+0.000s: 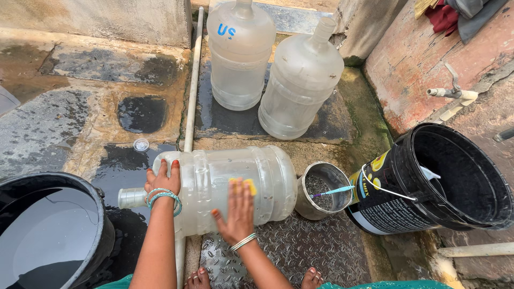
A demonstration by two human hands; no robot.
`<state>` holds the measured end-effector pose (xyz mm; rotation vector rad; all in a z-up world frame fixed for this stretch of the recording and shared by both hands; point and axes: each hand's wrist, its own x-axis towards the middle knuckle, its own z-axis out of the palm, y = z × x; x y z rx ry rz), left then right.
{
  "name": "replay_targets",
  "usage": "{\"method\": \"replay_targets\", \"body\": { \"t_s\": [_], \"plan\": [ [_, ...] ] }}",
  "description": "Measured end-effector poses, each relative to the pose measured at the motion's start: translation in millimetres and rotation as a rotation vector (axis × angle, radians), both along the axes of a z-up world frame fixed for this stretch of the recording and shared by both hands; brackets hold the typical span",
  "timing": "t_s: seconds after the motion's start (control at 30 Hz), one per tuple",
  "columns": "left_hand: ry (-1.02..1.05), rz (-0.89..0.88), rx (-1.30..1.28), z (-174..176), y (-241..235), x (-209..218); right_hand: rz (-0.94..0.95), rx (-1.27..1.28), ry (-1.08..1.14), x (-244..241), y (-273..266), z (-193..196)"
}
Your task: The person scrubs the inside of a large plastic water dispenser with a toothbrush and then wipes the exterior with a yellow sponge. The person rotates the dispenser to clean different sides and finishes by lifting it to inspect the surface.
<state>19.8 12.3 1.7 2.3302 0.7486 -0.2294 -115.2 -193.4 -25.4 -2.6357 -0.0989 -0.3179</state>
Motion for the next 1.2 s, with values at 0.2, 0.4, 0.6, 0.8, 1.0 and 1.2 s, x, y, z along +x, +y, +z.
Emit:
{"method": "replay_targets", "body": {
  "t_s": [0.2, 0.4, 0.6, 0.8, 1.0, 1.2],
  "plan": [
    [-0.05, -0.016, -0.046, -10.2, 2.7, 4.9, 0.259, -0.356, -0.21, -23.6, -7.1, -40.2],
    [-0.416, -0.064, -0.246, -19.6, 28.7, -3.6, -0.482, 0.289, -0.07, 9.9, -175.1, -70.7],
    [-0.232, 0.192, -0.161, -16.1, 31.3, -48.7, -0.477, 0.89, 0.16, 26.1, -188.2, -62.0],
    [-0.26, -0.086, -0.018, 13.4, 16.0, -30.7, -0.619, 0.564, 0.303, 57.3, -193.2, -18.5],
    [-0.22, -0.027, 0.003, 25.6, 0.1, -26.1, -0.362, -0.127, 0.112, 40.0, -79.0, 17.1],
    [-0.247, -0.024, -0.039, 24.6, 3.5, -20.8, 0.348, -0.134, 0.039, 3.4, 62.8, 45.3]
  ]
}}
